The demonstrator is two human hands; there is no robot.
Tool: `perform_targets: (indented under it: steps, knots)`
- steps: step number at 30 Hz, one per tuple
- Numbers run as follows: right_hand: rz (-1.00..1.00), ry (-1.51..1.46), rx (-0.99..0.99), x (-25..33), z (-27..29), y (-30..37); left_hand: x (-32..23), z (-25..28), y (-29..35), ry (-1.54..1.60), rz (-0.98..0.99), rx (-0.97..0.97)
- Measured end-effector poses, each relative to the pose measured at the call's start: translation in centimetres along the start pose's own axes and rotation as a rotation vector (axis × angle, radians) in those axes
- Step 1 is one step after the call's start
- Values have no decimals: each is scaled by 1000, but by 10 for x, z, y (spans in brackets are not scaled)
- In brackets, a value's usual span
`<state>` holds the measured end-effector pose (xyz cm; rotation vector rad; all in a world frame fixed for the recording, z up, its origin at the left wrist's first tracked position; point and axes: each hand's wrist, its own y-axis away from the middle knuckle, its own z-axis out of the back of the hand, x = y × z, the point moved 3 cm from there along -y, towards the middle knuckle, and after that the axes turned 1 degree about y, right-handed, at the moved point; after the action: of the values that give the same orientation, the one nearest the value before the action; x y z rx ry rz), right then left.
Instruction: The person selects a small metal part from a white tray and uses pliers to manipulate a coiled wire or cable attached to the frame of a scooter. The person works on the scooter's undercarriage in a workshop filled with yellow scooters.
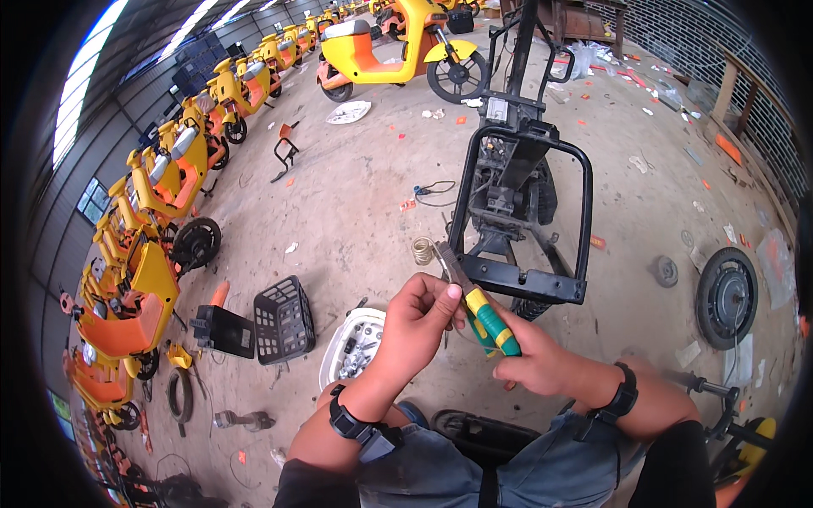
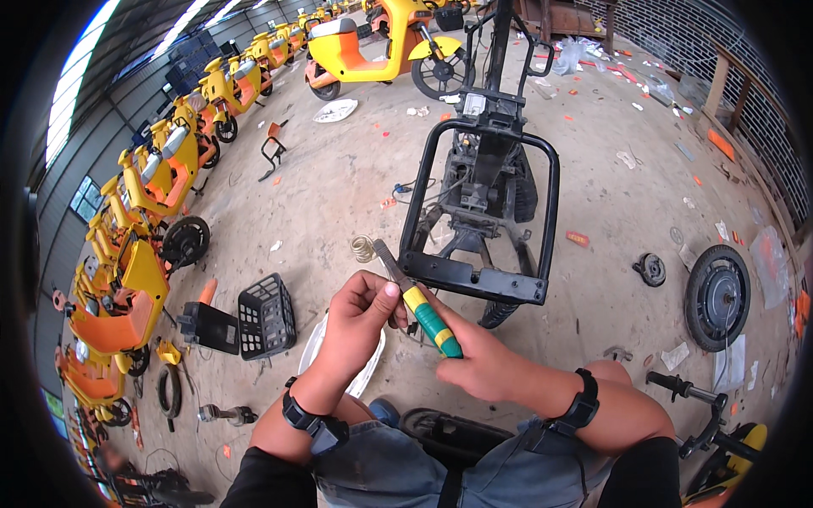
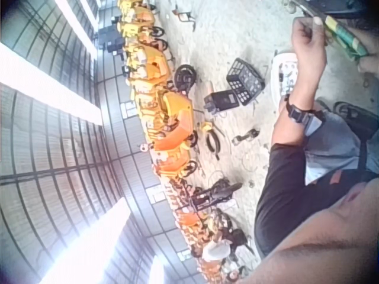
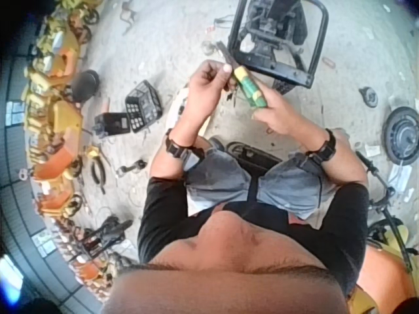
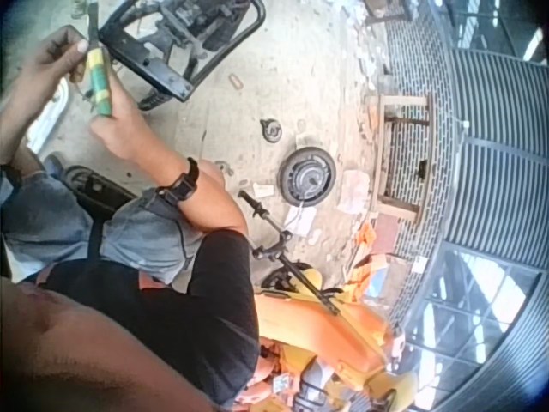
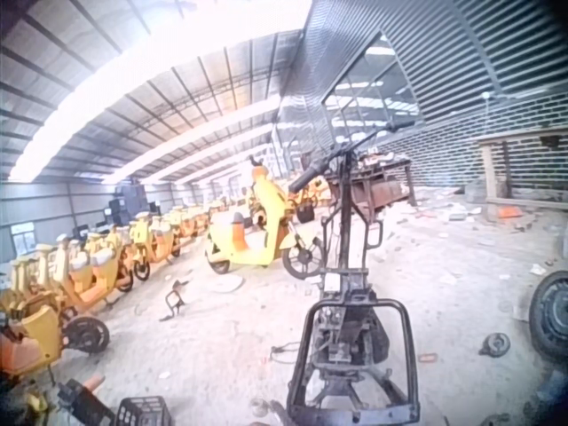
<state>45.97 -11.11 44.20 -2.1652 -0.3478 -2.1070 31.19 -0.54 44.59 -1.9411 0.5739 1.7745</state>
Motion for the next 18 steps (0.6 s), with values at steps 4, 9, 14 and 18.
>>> perform_targets:
  steps: [4,9,14,18]
  knots:
    - [-87,-101,24,1,1,2,0,-1,0,-4,24,16]
    - [-48,-42,14,0,4,3,0,2,-3,9,87,90]
    - [26,41,12,-2,7,2,-4,3,0,-4,92,99]
    - [-51,2,47,-8,10,1,-5,6,-1,20,127,128]
